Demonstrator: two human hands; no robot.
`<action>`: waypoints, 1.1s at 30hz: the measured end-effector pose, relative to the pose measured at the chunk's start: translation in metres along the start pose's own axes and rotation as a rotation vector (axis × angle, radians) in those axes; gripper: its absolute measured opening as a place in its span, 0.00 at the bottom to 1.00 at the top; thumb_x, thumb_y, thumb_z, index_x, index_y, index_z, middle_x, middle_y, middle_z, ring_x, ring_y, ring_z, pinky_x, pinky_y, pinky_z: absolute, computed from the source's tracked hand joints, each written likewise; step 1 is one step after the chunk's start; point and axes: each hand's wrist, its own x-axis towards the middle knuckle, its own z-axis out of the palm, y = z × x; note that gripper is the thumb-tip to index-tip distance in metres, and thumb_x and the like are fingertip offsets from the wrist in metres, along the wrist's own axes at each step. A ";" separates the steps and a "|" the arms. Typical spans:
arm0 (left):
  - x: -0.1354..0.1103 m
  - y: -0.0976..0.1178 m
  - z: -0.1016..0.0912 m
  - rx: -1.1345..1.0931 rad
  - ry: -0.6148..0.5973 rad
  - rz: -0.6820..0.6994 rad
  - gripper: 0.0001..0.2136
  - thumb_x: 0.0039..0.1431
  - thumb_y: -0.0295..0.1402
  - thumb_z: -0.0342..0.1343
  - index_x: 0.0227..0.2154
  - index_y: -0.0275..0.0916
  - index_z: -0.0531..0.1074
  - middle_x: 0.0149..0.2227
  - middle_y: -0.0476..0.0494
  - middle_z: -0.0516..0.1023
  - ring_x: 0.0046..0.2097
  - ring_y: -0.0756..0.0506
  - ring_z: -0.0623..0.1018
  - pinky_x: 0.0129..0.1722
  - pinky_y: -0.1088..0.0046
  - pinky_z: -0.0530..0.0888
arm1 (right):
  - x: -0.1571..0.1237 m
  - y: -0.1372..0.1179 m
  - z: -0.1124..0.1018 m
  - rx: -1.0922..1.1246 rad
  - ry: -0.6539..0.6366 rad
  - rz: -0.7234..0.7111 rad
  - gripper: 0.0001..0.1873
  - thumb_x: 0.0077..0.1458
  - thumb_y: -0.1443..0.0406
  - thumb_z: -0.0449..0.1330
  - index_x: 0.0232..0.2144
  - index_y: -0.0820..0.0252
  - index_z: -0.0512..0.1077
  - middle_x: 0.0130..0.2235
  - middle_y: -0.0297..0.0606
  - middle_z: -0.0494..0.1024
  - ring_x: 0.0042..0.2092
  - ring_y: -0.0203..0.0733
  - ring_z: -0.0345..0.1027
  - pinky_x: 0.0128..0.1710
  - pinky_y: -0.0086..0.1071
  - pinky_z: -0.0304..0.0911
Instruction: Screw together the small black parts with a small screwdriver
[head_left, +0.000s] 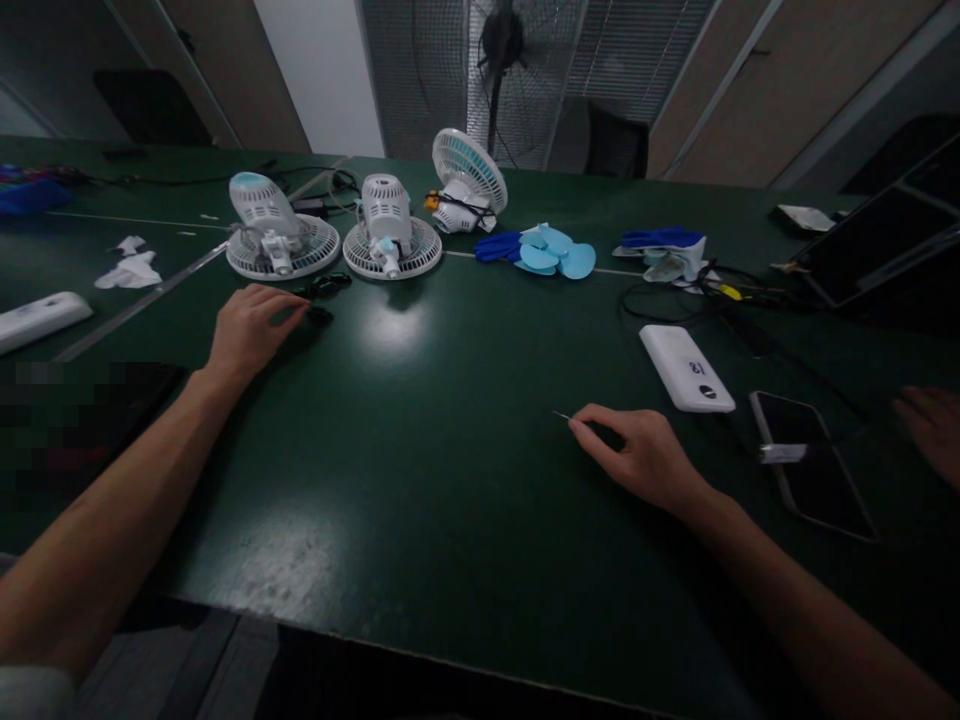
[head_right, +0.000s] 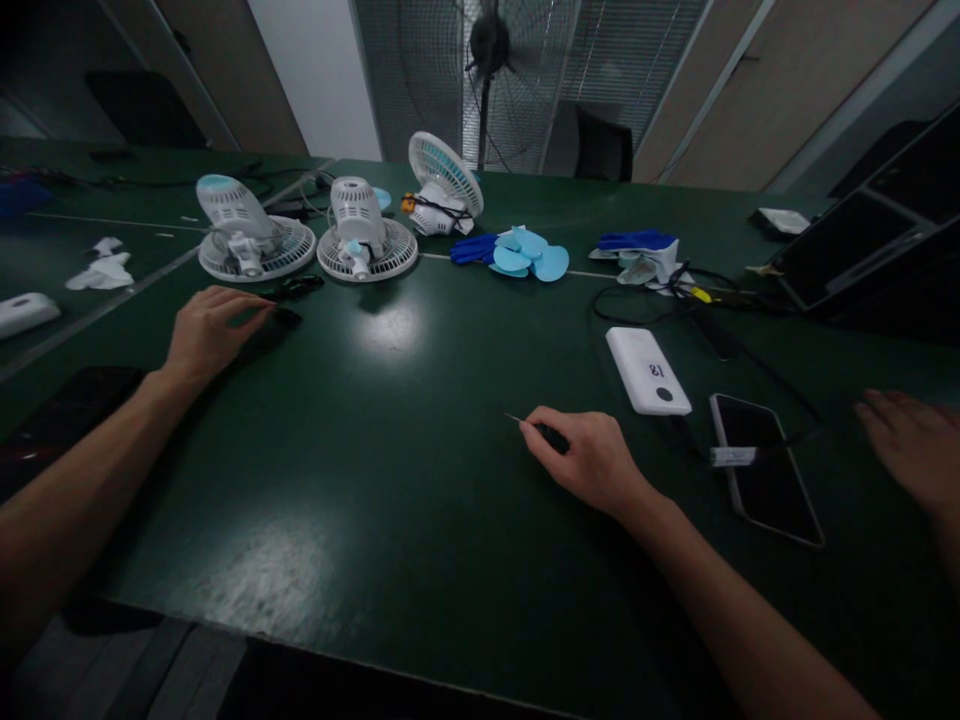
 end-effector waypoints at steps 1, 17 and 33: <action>0.000 0.000 0.000 0.001 -0.005 -0.002 0.20 0.72 0.45 0.46 0.49 0.37 0.77 0.51 0.40 0.78 0.54 0.41 0.73 0.57 0.61 0.68 | 0.000 0.000 0.000 0.004 -0.004 0.001 0.14 0.70 0.55 0.54 0.43 0.55 0.77 0.32 0.33 0.81 0.29 0.38 0.73 0.29 0.32 0.62; 0.001 0.006 -0.002 -0.174 -0.044 0.021 0.19 0.70 0.41 0.49 0.55 0.37 0.74 0.55 0.39 0.76 0.57 0.42 0.73 0.60 0.63 0.69 | 0.001 -0.001 0.000 -0.013 -0.001 -0.014 0.14 0.71 0.55 0.54 0.43 0.54 0.76 0.33 0.34 0.82 0.30 0.38 0.73 0.29 0.32 0.61; 0.002 0.001 0.003 -0.193 -0.075 0.067 0.19 0.71 0.42 0.49 0.54 0.39 0.78 0.55 0.43 0.79 0.54 0.43 0.76 0.59 0.63 0.71 | 0.000 -0.003 -0.004 0.026 -0.032 -0.007 0.15 0.71 0.55 0.53 0.45 0.55 0.77 0.34 0.34 0.82 0.29 0.37 0.73 0.29 0.30 0.63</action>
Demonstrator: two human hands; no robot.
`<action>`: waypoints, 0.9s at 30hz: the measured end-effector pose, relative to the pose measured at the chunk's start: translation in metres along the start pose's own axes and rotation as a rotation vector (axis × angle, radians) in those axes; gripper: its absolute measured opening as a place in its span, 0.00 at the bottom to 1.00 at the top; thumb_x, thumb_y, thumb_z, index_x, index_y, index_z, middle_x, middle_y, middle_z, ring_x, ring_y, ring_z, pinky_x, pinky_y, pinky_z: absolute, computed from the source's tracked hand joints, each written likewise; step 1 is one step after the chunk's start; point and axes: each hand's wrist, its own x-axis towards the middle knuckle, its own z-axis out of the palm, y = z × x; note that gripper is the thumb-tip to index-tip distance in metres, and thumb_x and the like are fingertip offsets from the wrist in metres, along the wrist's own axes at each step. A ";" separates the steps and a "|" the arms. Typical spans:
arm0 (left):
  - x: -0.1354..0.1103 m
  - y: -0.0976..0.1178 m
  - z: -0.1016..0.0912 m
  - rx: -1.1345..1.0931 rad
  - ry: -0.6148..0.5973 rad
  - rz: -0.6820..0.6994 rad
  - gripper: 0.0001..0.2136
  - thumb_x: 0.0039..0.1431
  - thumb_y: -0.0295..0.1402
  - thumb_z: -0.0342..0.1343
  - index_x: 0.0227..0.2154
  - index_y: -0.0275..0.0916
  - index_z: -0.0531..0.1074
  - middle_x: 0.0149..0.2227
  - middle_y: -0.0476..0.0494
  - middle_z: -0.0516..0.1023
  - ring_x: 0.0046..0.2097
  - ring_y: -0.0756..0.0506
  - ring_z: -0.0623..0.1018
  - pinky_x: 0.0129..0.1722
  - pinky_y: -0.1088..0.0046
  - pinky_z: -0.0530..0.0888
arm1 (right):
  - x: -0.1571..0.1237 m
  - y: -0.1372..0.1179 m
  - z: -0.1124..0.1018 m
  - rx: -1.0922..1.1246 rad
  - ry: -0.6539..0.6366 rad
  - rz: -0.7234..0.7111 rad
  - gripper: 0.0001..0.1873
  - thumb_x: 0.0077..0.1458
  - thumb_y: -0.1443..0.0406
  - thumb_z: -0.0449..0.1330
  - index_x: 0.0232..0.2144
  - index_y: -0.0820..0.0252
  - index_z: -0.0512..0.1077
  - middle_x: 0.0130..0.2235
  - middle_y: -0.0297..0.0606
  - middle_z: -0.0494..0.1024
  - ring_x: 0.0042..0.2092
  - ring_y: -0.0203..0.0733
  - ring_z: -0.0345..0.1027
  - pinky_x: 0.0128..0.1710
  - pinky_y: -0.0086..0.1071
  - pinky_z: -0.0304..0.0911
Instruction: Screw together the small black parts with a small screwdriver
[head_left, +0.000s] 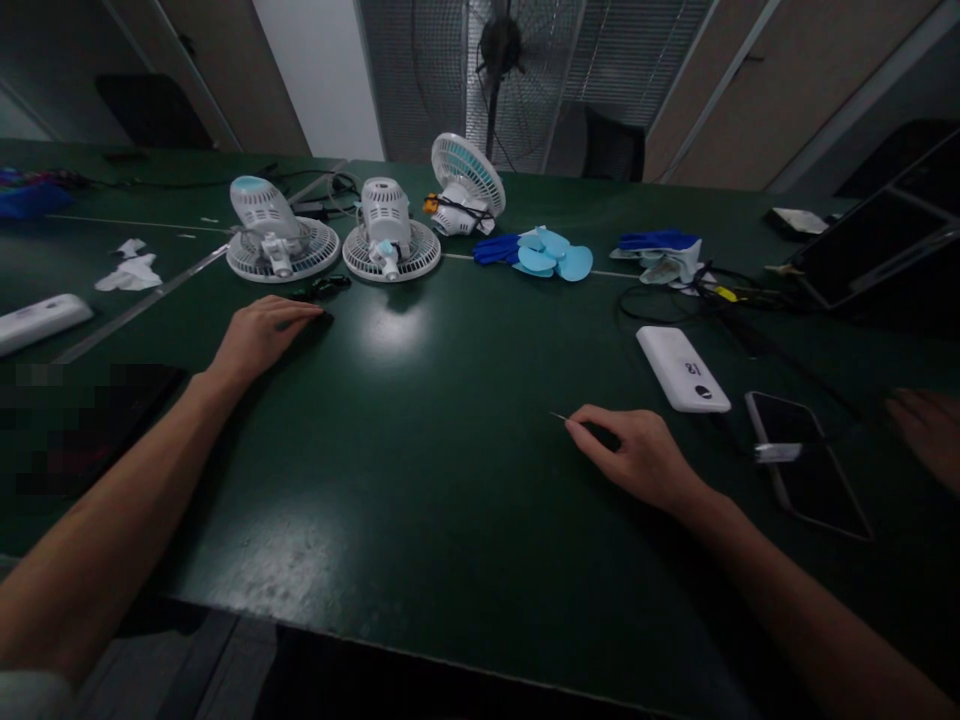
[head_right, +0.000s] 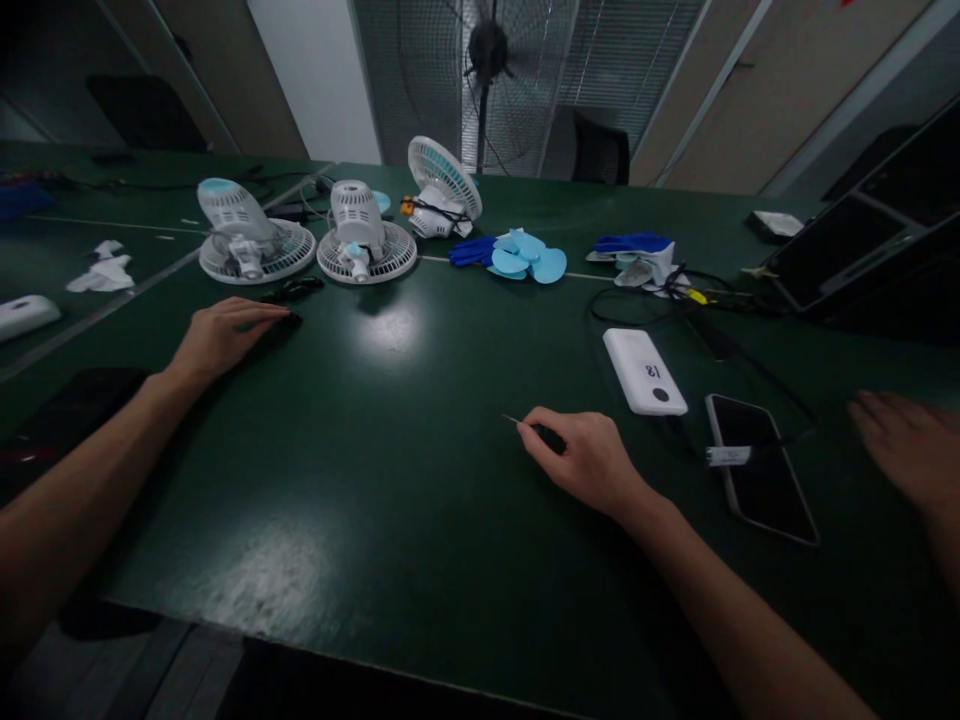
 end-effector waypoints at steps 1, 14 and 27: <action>0.001 0.001 0.000 0.001 0.005 -0.011 0.19 0.71 0.42 0.49 0.54 0.39 0.78 0.54 0.42 0.79 0.53 0.43 0.76 0.59 0.63 0.71 | 0.000 -0.001 0.000 0.000 -0.004 0.001 0.15 0.71 0.55 0.53 0.45 0.55 0.77 0.34 0.34 0.82 0.29 0.37 0.73 0.29 0.31 0.63; 0.004 0.009 0.002 0.031 -0.017 -0.080 0.17 0.69 0.38 0.48 0.49 0.38 0.79 0.52 0.41 0.80 0.53 0.42 0.76 0.59 0.63 0.71 | 0.000 -0.002 0.000 -0.025 0.007 0.008 0.15 0.71 0.55 0.53 0.44 0.54 0.77 0.34 0.34 0.82 0.30 0.38 0.73 0.29 0.32 0.63; -0.004 0.012 0.000 0.105 0.012 -0.108 0.19 0.71 0.40 0.48 0.55 0.38 0.76 0.51 0.39 0.78 0.52 0.41 0.75 0.54 0.64 0.71 | 0.000 -0.002 -0.001 -0.014 -0.015 0.010 0.15 0.71 0.55 0.53 0.44 0.54 0.77 0.34 0.34 0.82 0.31 0.38 0.74 0.30 0.31 0.64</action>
